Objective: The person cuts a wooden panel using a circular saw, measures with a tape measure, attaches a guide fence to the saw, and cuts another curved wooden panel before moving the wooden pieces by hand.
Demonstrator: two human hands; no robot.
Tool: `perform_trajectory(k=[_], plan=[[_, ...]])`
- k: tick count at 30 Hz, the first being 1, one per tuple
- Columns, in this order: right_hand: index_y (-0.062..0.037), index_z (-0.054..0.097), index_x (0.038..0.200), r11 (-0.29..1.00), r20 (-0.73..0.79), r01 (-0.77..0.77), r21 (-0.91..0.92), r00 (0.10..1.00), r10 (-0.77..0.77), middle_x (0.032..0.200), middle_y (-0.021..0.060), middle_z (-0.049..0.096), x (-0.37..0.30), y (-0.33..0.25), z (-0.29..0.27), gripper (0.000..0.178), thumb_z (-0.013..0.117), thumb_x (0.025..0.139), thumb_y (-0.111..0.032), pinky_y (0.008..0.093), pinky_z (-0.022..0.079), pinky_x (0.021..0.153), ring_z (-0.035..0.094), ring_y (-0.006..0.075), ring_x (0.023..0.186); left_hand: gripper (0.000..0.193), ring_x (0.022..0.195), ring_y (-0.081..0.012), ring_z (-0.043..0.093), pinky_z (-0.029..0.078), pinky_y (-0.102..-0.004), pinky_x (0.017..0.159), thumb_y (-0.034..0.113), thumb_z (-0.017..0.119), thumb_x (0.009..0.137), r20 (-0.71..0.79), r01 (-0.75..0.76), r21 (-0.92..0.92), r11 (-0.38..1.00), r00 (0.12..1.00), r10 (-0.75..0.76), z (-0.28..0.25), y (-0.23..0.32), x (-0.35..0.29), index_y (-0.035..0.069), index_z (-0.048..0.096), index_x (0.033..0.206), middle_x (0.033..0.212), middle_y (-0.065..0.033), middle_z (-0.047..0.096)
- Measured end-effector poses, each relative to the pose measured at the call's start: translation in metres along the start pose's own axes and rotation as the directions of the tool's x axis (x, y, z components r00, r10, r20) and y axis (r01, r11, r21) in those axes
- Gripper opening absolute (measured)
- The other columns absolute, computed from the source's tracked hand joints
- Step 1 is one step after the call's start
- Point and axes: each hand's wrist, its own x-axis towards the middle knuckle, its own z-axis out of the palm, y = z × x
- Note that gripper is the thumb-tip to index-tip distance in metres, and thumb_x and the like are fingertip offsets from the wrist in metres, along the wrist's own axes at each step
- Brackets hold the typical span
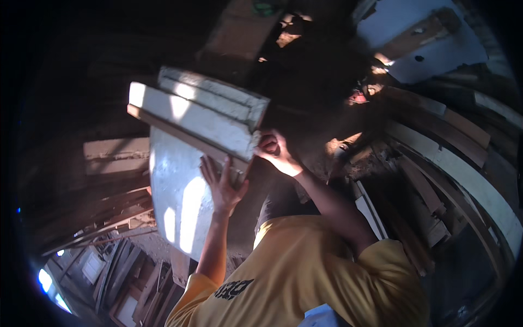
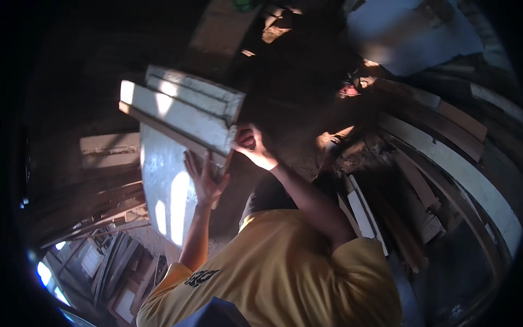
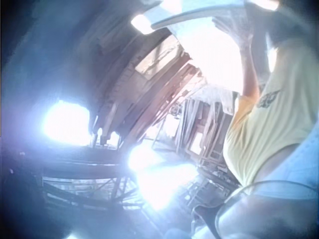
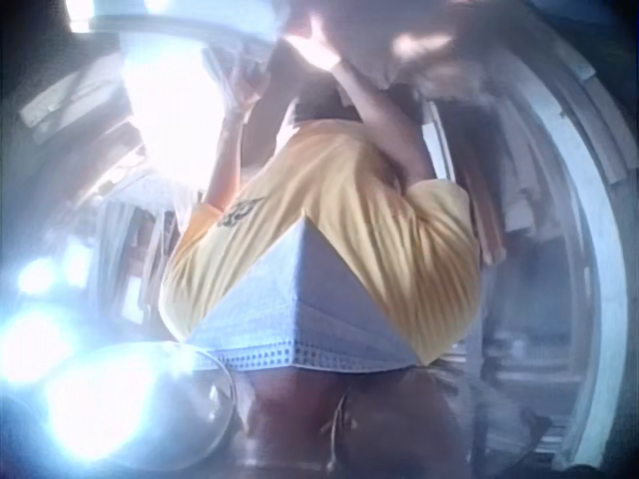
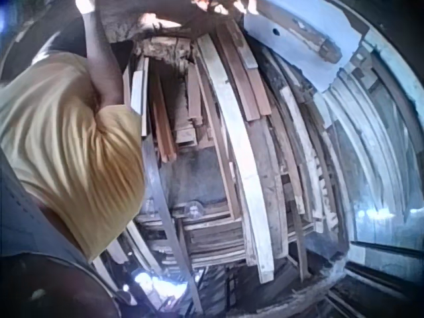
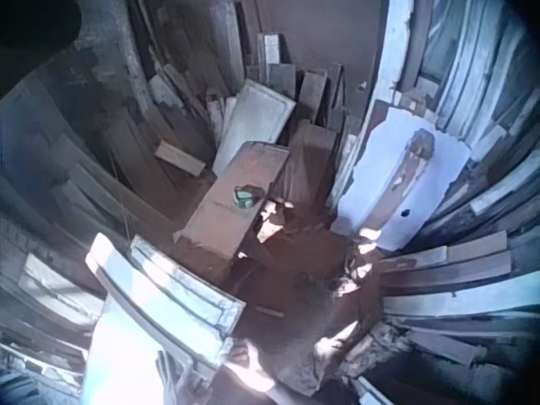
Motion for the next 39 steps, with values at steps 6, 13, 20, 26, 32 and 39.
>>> perform_trajectory(k=[6, 13, 20, 26, 32, 39], plan=[[-0.0064, 0.054, 0.133, 0.693, -0.195, -0.164, -0.702, 0.98, 0.035, 0.103, 0.0078, 0.064, 0.06, 0.114, -0.209, 0.055, 0.081, 0.09, -0.028, 0.0352, 0.055, 0.086, 0.064, 0.0184, 0.091, 0.105, 0.155, -0.055, 0.012, 0.018, -0.066, 0.121, 0.063, 0.075, 0.081, -0.144, -0.043, 0.072, 0.996, 0.988, 0.053, 0.001, -0.007, -0.007, 0.017, 0.031, 0.165, 0.168, -0.0339, 0.014], [-0.0092, 0.058, 0.129, -0.31, -0.237, -0.206, -0.928, 0.969, 0.067, 0.095, 0.0083, 0.064, 0.134, 0.21, -0.546, 0.054, 0.083, 0.085, -0.03, 0.0387, 0.054, 0.08, 0.065, 0.0225, 0.085, 0.138, 0.158, -0.0488, 0.007, 0.008, -0.0577, 0.126, 0.067, 0.08, 0.068, 0.02, 0.092, 0.119, 0.989, 0.995, -0.095, 0.012, 0.0, 0.001, 0.007, 0.007, 0.168, 0.17, -0.0328, 0.008], [-0.0119, 0.063, 0.125, -0.507, -0.109, -0.005, -0.862, 0.978, 0.176, 0.087, 0.0087, 0.065, 0.206, 0.21, -0.622, 0.053, 0.084, 0.08, -0.033, 0.0423, 0.053, 0.074, 0.066, 0.0266, 0.08, 0.14, 0.159, -0.048, 0.007, 0.006, -0.0609, 0.125, 0.08, 0.079, 0.062, -0.095, 0.279, -0.019, 0.96, 0.955, -0.28, 0.011, 0.01, 0.003, 0.011, 0.017, 0.168, 0.17, -0.0306, 0.012], [-0.0142, 0.067, 0.121, -0.576, 0.057, 0.178, -0.798, 0.973, 0.222, 0.081, 0.0091, 0.065, 0.212, 0.15, -0.627, 0.053, 0.085, 0.076, -0.034, 0.0453, 0.053, 0.069, 0.067, 0.0301, 0.075, 0.138, 0.159, -0.0464, 0.003, 0.003, -0.0648, 0.124, 0.074, 0.083, 0.057, -0.043, 0.233, 0.114, 0.966, 0.972, -0.23, 0.0, 0.022, 0.019, 0.008, 0.028, 0.164, 0.17, -0.0254, 0.02], [-0.0166, 0.071, 0.118, -0.488, 0.382, 0.46, -0.742, 0.888, 0.256, 0.074, 0.0095, 0.066, 0.164, 0.056, -0.608, 0.053, 0.086, 0.072, -0.036, 0.0483, 0.052, 0.064, 0.067, 0.0337, 0.07, 0.127, 0.159, -0.046, 0.004, 0.002, -0.0668, 0.124, 0.066, 0.085, 0.055, -0.089, 0.222, 0.032, 0.975, 0.972, -0.218, 0.006, 0.021, 0.022, 0.012, 0.039, 0.161, 0.17, -0.0211, 0.024], [0.0013, 0.062, 0.125, 0.331, -0.147, -0.3, -0.895, 0.898, 0.416, 0.101, 0.0125, 0.071, 0.014, -0.101, -0.463, 0.052, 0.084, 0.082, -0.019, 0.0387, 0.059, 0.07, 0.07, 0.024, 0.078, 0.115, 0.159, -0.0476, -0.002, -0.004, -0.0754, 0.12, 0.068, 0.08, 0.059, -0.086, 0.226, 0.01, 0.974, 0.971, -0.225, -0.003, 0.019, 0.016, 0.028, 0.043, 0.16, 0.172, -0.014, 0.023]])
